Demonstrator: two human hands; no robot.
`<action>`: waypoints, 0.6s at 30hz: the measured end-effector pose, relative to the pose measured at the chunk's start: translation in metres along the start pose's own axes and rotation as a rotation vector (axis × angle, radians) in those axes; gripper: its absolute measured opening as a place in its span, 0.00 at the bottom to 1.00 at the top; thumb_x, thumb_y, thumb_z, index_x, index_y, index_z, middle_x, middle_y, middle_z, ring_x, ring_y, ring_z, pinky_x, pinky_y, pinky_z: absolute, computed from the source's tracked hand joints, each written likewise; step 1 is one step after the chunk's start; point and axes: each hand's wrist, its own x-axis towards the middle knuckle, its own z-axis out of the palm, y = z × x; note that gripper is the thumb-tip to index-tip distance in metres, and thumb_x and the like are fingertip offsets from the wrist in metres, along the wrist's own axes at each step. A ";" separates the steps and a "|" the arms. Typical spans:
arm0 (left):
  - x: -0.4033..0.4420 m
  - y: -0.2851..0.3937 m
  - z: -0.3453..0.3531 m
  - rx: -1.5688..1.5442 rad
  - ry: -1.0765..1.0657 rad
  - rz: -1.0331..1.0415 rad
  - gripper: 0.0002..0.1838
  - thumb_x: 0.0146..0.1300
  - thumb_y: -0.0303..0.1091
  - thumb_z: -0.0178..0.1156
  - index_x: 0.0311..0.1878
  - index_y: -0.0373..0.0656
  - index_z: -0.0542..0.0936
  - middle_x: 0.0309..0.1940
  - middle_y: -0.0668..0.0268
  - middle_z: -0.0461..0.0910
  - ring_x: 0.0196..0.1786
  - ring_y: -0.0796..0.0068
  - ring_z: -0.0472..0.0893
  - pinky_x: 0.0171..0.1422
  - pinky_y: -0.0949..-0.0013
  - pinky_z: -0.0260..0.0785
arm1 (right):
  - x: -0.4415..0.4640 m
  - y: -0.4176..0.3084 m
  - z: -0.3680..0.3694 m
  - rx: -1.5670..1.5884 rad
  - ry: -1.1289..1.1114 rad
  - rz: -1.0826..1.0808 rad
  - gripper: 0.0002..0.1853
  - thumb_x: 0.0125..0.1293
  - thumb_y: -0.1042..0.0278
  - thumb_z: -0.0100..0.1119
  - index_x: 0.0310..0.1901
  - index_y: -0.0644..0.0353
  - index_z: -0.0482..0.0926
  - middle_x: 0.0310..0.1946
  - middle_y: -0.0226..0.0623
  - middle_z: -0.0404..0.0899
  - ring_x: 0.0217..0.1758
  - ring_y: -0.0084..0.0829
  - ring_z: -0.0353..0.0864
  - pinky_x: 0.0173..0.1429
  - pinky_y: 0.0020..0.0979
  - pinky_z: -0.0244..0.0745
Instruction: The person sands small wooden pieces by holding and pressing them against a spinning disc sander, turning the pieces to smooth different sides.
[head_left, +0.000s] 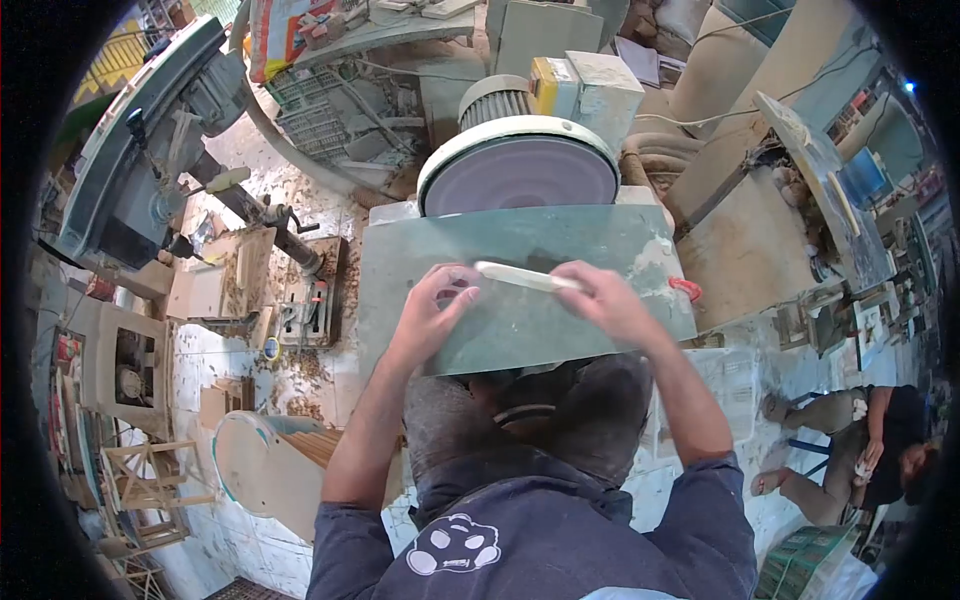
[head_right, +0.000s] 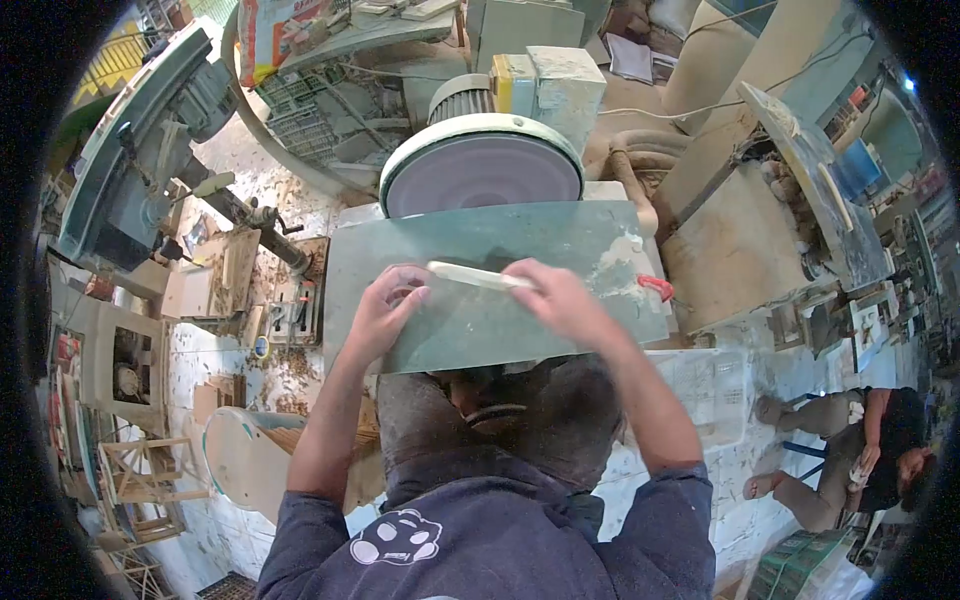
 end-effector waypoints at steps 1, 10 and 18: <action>0.001 0.000 0.006 -0.008 0.002 0.004 0.14 0.66 0.30 0.66 0.53 0.38 0.81 0.53 0.60 0.80 0.54 0.68 0.81 0.59 0.66 0.74 | -0.001 0.017 -0.020 -0.009 -0.001 0.001 0.14 0.69 0.69 0.59 0.54 0.61 0.78 0.47 0.43 0.84 0.43 0.37 0.84 0.47 0.35 0.78; 0.007 0.004 0.033 0.299 0.116 0.081 0.07 0.66 0.29 0.64 0.43 0.35 0.83 0.39 0.58 0.83 0.39 0.66 0.83 0.46 0.67 0.75 | 0.035 0.123 -0.112 -0.019 0.262 0.056 0.13 0.68 0.68 0.62 0.52 0.62 0.82 0.42 0.41 0.82 0.48 0.35 0.81 0.54 0.35 0.75; 0.009 0.005 0.037 0.414 0.159 0.058 0.09 0.68 0.30 0.64 0.42 0.33 0.84 0.37 0.58 0.84 0.37 0.67 0.83 0.45 0.68 0.75 | 0.059 0.132 -0.123 -0.131 0.245 0.009 0.14 0.70 0.66 0.61 0.52 0.63 0.82 0.46 0.44 0.81 0.52 0.39 0.80 0.58 0.35 0.73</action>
